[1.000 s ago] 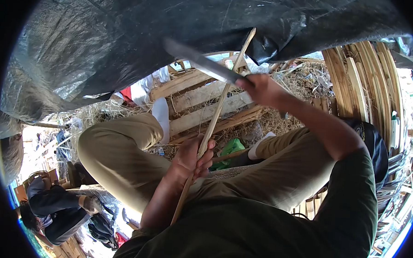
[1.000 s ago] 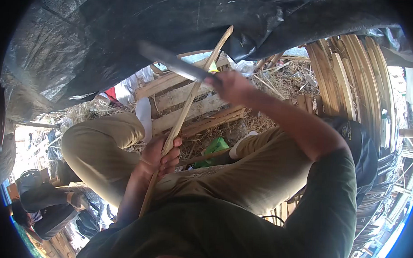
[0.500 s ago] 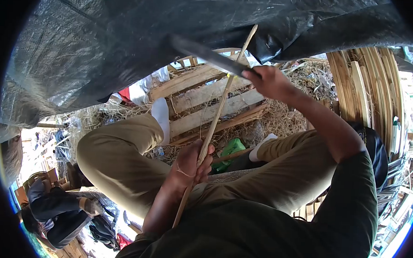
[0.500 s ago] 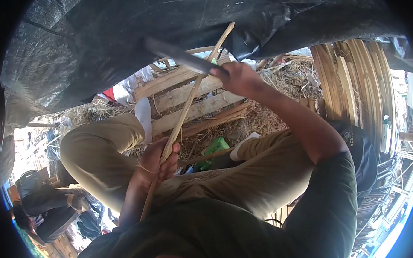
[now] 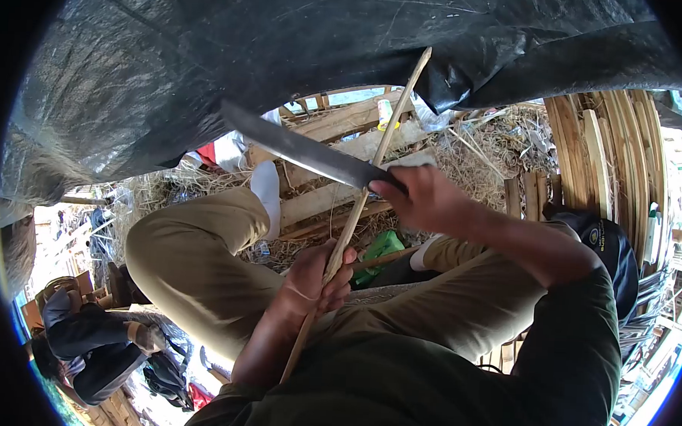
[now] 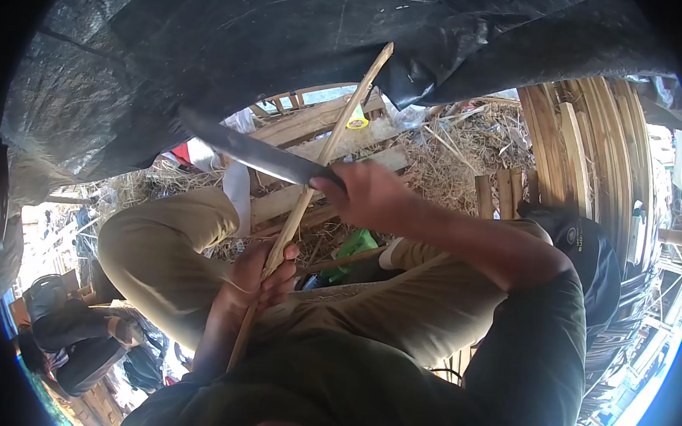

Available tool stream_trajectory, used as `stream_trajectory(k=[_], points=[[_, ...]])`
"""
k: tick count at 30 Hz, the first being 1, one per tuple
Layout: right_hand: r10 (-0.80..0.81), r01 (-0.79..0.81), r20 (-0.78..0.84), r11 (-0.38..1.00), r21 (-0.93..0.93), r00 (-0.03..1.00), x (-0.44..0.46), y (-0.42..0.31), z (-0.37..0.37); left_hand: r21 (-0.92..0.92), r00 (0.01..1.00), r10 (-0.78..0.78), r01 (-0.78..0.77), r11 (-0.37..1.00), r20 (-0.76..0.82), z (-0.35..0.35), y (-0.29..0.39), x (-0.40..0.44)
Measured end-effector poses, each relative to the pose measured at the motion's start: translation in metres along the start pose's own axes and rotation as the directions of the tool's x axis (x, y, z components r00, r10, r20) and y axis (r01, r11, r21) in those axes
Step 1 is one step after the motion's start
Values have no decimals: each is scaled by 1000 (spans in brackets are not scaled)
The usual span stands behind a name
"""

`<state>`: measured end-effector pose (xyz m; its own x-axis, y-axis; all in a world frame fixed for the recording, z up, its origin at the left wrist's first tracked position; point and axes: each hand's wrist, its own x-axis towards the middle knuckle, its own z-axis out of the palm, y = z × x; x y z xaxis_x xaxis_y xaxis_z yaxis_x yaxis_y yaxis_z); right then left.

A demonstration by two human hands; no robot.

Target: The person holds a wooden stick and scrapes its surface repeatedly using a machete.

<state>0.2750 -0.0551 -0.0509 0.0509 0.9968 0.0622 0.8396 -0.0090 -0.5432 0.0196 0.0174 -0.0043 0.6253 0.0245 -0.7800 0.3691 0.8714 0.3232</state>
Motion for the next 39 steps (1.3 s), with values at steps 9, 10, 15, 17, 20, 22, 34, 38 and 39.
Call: stream_trajectory(k=[9,10,15,17,20,22,34,38,39], points=[[10,-2,-54,987,161,998,-15,-34,5,-6,999,-21,22,1000,27,0,-2,2],[-198,187,-161,979,-79,967,-14,-28,4,-4,999,-22,23,1000,29,0,-2,2],[270,-275,92,961,36,958,4,5,-29,69,998,70,-69,995,-6,0,-7,2],[69,-65,23,984,-165,997,-10,-6,-11,77,997,79,-80,994,10,1,-4,6],[91,-103,105,988,118,990,-20,-58,-13,74,997,65,-67,995,29,0,-7,10],[-283,210,-148,900,-382,948,-21,-36,-1,80,997,75,-74,994,0,-2,-10,7],[-469,323,19,578,-750,883,-38,-9,4,80,991,127,-123,989,-43,8,-16,5],[-108,96,-92,987,-131,990,-39,-62,1,36,996,93,-93,995,12,9,-15,6],[74,-78,26,935,345,997,-39,-73,-5,27,996,79,-80,996,36,9,-14,5]])
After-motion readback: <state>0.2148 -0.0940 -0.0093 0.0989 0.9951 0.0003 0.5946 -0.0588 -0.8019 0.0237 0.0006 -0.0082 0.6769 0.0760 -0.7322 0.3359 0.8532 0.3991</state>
